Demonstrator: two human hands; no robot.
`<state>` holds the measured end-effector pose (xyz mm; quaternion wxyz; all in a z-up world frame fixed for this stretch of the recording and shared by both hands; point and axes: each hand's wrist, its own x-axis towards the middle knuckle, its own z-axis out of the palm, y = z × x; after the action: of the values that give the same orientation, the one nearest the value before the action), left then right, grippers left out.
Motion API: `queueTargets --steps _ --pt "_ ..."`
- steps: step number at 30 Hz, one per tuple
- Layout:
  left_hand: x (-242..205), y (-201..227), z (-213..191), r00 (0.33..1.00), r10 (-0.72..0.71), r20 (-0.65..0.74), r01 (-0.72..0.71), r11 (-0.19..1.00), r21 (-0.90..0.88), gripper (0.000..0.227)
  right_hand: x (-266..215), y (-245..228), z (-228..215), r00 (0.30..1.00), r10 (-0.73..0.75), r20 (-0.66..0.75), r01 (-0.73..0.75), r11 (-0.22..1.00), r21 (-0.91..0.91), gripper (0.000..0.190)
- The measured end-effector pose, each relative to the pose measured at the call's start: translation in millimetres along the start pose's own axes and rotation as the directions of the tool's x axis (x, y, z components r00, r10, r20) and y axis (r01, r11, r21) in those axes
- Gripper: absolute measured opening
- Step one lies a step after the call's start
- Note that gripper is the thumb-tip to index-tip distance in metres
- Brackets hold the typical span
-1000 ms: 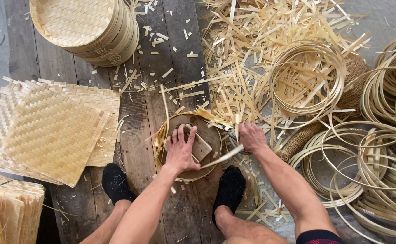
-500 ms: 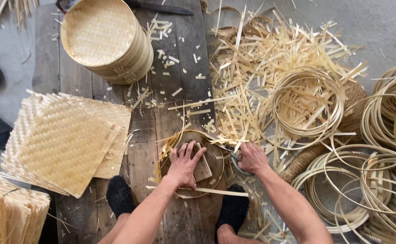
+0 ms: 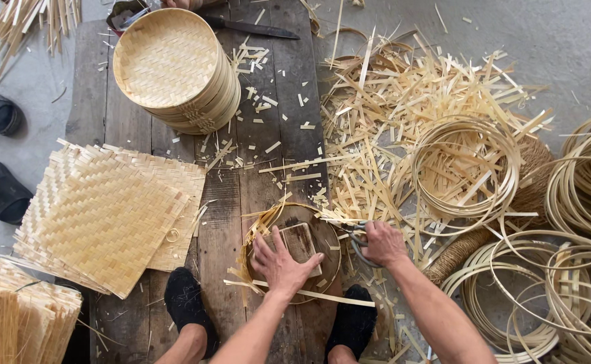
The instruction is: The person assembles bamboo baskets by fitting woven bases into circular rings, securing them with additional bamboo components, and trimming excess strips with scissors.
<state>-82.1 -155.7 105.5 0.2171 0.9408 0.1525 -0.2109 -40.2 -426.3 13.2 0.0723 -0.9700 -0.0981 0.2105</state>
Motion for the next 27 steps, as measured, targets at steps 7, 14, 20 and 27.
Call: queueTargets --steps 7,14,20,27 --pt "4.2 1.4 6.0 0.999 0.043 0.023 -0.045 0.995 0.085 0.148 8.7 -30.1 -16.1 0.976 -0.046 -0.212 0.027 0.995 -0.091 0.058" --pt "13.4 -9.4 -11.2 0.972 0.217 0.093 -0.233 0.945 0.229 0.148 -8.5 -5.9 -19.1 0.991 0.087 0.102 -0.086 0.996 -0.009 0.051" --pt "13.4 -10.7 -18.2 0.945 0.275 0.175 -0.314 0.912 0.265 0.146 21.6 -31.1 1.8 0.995 -0.010 -0.098 -0.005 0.989 -0.147 0.042" --pt "16.6 -9.1 -24.5 0.907 0.321 0.272 -0.395 0.871 0.292 0.143 -2.2 -1.8 -7.8 1.000 0.016 0.019 -0.014 0.994 -0.105 0.046"
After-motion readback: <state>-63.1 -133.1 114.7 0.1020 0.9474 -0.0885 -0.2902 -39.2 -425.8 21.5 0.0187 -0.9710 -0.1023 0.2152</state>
